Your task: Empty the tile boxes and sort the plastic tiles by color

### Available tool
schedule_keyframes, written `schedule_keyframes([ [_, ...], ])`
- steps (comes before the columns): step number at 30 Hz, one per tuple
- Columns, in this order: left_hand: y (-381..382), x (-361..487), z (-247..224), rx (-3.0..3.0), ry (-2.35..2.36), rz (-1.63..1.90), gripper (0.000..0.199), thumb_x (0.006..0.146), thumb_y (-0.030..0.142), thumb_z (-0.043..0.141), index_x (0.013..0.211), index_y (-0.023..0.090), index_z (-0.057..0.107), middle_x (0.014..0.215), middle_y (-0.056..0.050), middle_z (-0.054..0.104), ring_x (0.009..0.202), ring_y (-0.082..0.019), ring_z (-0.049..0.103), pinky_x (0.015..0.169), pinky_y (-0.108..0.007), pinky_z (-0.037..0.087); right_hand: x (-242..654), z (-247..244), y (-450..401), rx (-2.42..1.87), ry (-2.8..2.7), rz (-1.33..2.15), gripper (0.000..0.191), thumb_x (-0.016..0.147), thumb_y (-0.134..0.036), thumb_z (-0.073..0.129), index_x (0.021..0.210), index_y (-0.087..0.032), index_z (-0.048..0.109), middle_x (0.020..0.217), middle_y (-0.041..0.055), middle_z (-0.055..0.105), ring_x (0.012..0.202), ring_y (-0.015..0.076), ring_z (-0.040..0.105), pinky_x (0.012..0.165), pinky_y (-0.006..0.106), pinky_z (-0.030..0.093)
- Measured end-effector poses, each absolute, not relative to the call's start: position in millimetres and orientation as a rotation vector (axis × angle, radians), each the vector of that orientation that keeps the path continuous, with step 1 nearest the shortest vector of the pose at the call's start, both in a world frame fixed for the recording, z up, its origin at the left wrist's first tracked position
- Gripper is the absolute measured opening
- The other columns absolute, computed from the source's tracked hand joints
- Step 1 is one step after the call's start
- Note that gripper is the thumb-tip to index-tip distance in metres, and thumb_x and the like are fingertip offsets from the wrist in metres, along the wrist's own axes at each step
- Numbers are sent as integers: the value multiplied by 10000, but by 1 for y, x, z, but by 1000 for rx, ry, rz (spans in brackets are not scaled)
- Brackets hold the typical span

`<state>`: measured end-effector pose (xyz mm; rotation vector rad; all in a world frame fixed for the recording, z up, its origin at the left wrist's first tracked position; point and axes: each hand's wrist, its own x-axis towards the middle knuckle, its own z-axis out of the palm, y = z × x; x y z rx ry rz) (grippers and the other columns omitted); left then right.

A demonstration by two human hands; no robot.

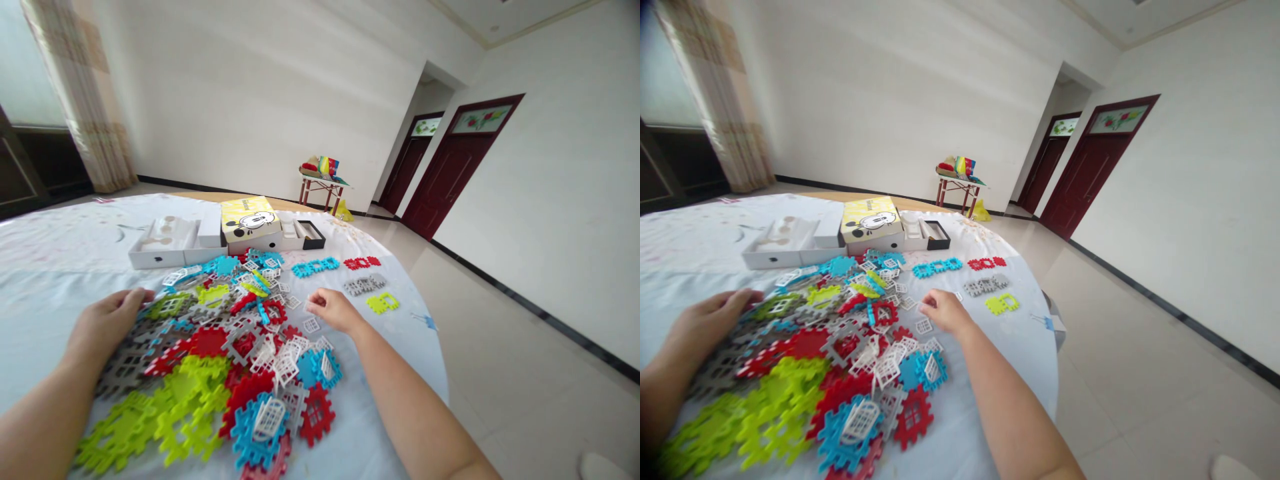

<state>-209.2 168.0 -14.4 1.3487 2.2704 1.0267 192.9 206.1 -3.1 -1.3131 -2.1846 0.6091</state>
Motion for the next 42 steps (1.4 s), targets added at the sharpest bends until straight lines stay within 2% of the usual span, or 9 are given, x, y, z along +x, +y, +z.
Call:
schedule_keyframes([
  [3,168,-210,-15,1386,2277,1015,567,650,590,344,962,222,642,981,-165,662,1074,-304,522,711,-380,362,206,-2,214,-1428,-2048,375,171,777,-222,546,924,-175,620,891,42,657,831,156,578,780,284,421],
  [7,168,-210,-15,1380,2283,1027,595,636,623,333,949,226,647,941,-169,671,1080,-315,518,704,-394,354,205,-4,214,-1443,-2094,150,212,799,-207,517,978,-204,631,1019,52,642,1016,191,508,914,349,337],
  [14,167,-208,-14,1436,2305,1013,603,672,614,308,943,197,649,946,-182,664,1003,-298,564,698,-376,375,173,-16,203,-1190,-2451,263,269,809,-191,485,1021,-257,636,1097,-6,638,1069,185,468,922,356,288],
  [20,176,-215,-18,1397,2382,922,501,734,504,348,955,188,668,916,-99,674,851,-252,596,671,-311,416,182,-10,202,-1431,-2426,132,240,798,-189,484,939,-271,660,1015,17,666,1057,220,457,895,405,255],
  [24,179,-216,-17,1375,2414,877,469,767,481,356,967,195,669,882,-64,667,808,-227,590,625,-271,419,179,-4,202,-1491,-2332,81,236,809,-226,487,984,-253,643,1015,37,657,1044,218,458,869,386,275],
  [32,176,-213,-15,1350,2389,910,433,761,462,398,960,190,670,842,-52,671,757,-202,595,579,-242,409,139,0,213,-1454,-2387,281,322,788,-302,521,1101,-250,576,1053,40,643,1028,248,501,853,404,340],
  [36,175,-211,-13,1357,2390,908,420,761,449,402,953,191,672,854,-63,671,759,-204,592,578,-245,409,130,-4,222,-1454,-2225,495,359,740,-236,567,1099,-250,572,962,20,656,931,197,565,825,348,399],
  [42,174,-209,-9,1355,2398,862,446,785,460,368,964,185,670,844,-71,668,737,-202,587,574,-248,407,128,-5,223,-1208,-1930,904,344,712,-185,602,1051,-126,600,877,55,646,794,147,594,740,267,471],
])
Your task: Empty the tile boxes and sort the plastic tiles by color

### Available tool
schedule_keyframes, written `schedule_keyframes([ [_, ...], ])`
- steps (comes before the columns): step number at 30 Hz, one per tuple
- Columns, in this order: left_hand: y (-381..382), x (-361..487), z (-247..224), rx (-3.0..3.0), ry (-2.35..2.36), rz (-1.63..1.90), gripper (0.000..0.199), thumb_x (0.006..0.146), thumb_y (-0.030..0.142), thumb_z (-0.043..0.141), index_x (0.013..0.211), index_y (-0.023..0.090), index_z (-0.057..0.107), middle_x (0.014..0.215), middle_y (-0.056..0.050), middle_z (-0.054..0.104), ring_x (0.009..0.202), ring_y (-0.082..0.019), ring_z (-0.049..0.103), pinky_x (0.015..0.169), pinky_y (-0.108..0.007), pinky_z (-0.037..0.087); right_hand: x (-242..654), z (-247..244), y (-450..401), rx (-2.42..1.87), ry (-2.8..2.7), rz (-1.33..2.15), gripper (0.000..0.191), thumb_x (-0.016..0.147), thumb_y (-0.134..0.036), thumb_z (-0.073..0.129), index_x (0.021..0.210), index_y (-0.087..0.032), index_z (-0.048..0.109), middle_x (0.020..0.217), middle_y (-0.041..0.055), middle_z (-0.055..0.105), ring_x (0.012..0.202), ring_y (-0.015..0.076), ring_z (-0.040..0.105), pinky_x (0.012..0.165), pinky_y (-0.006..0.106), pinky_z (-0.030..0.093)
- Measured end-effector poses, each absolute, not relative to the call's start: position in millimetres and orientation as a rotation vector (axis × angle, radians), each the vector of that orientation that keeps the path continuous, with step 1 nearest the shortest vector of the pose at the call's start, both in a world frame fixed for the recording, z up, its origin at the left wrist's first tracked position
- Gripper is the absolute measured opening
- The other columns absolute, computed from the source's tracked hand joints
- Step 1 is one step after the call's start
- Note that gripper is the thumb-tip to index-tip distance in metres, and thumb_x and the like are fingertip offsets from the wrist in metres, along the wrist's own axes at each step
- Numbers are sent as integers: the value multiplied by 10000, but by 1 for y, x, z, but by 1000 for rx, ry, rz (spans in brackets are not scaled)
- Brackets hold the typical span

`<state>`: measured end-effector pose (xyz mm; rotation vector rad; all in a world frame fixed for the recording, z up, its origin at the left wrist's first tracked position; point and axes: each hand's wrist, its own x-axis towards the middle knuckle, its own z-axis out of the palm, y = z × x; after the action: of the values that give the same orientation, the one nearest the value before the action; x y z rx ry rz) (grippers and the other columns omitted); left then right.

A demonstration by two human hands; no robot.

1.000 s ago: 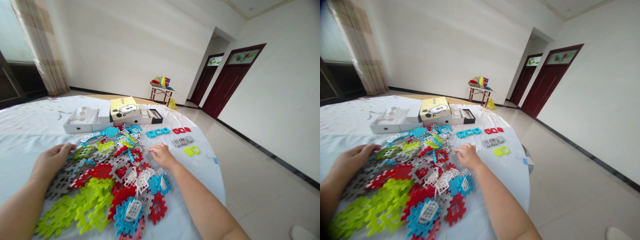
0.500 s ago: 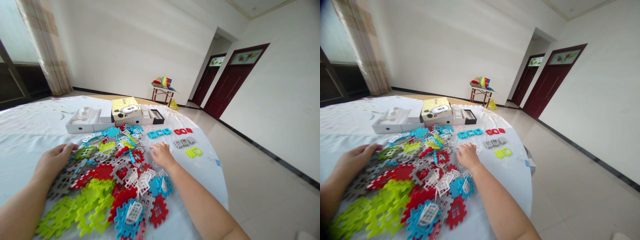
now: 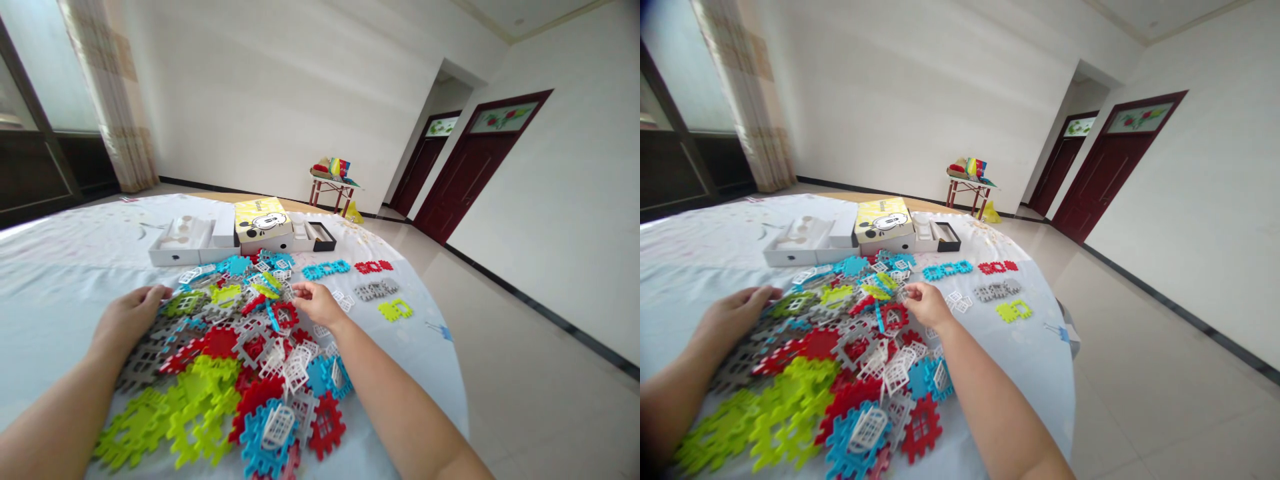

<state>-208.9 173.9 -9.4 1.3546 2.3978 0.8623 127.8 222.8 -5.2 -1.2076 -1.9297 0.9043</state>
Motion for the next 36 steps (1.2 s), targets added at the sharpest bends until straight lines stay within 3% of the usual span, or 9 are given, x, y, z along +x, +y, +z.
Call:
schedule_keyframes([
  [7,175,-210,-11,1363,2406,864,440,776,459,377,966,190,668,860,-66,661,757,-200,575,576,-237,398,137,14,205,-967,-1987,578,223,754,-172,581,965,-198,646,880,35,597,791,131,566,744,268,476],
  [21,174,-211,-11,1358,2395,843,444,781,469,371,993,205,658,867,-56,651,779,-194,578,593,-230,395,169,10,209,-937,-2012,257,276,766,-73,508,959,-219,640,918,37,572,887,150,543,833,298,446],
  [26,173,-209,-9,1363,2408,841,442,768,463,397,993,191,663,856,-51,657,753,-189,568,575,-224,391,180,3,213,-955,-2268,253,266,724,-21,503,832,-197,672,843,34,589,852,160,551,799,301,450],
  [32,176,-212,-12,1379,2417,825,445,774,462,388,995,193,666,868,-57,662,772,-197,576,590,-231,406,188,7,215,-964,-1968,257,245,759,-82,503,893,-217,657,889,29,593,879,142,555,830,291,447],
  [36,178,-217,-17,1448,2448,826,462,777,490,371,977,205,675,794,-58,666,698,-198,585,544,-238,409,204,10,223,-1053,-1840,249,212,740,-123,508,864,-209,658,864,26,609,807,136,570,750,270,474],
])
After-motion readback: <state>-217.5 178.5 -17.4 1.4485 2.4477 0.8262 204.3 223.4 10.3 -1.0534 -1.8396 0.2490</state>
